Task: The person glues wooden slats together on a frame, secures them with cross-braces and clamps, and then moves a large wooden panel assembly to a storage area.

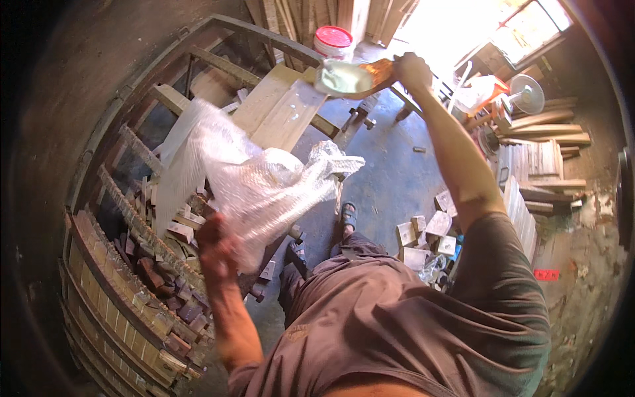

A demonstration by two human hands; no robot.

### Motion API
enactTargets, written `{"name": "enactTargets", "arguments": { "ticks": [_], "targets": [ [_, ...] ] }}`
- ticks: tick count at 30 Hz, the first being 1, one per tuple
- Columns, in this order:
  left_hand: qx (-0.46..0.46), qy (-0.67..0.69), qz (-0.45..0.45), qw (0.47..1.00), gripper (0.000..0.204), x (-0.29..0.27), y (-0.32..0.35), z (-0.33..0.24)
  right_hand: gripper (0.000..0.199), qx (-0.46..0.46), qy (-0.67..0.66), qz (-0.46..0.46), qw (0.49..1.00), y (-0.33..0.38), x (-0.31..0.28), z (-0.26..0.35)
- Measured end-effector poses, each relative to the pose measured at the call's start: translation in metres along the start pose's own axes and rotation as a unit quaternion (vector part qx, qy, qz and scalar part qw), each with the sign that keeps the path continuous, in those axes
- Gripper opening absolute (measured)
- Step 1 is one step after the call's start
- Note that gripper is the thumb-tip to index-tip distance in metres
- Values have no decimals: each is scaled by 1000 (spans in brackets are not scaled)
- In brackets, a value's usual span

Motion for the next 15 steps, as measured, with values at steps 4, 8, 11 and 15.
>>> {"name": "enactTargets", "arguments": {
  "ticks": [4,8,11,15],
  "targets": [
    [-22,238,-63,969,65,31,73,43,41,-60,-67,80,993,-27,64,58],
    [225,-132,16,965,56,90,98,40,40,-140,-101,92,981,-45,117,102],
    [104,134,-91,981,54,135,106,53,42,-183,-162,145,959,-52,153,119],
    [157,68,-227,959,55,180,104,51,62,-217,-324,69,918,-27,135,111]
  ]
}}
Point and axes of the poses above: each hand's wrist, its own y-axis away from the middle knuckle, its own x-axis out of the palm, z = x × y, the point moved 5 cm from there along -y, towards the middle knuckle, and after that the axes turned 14 degrees about y, right-handed, at the moved point
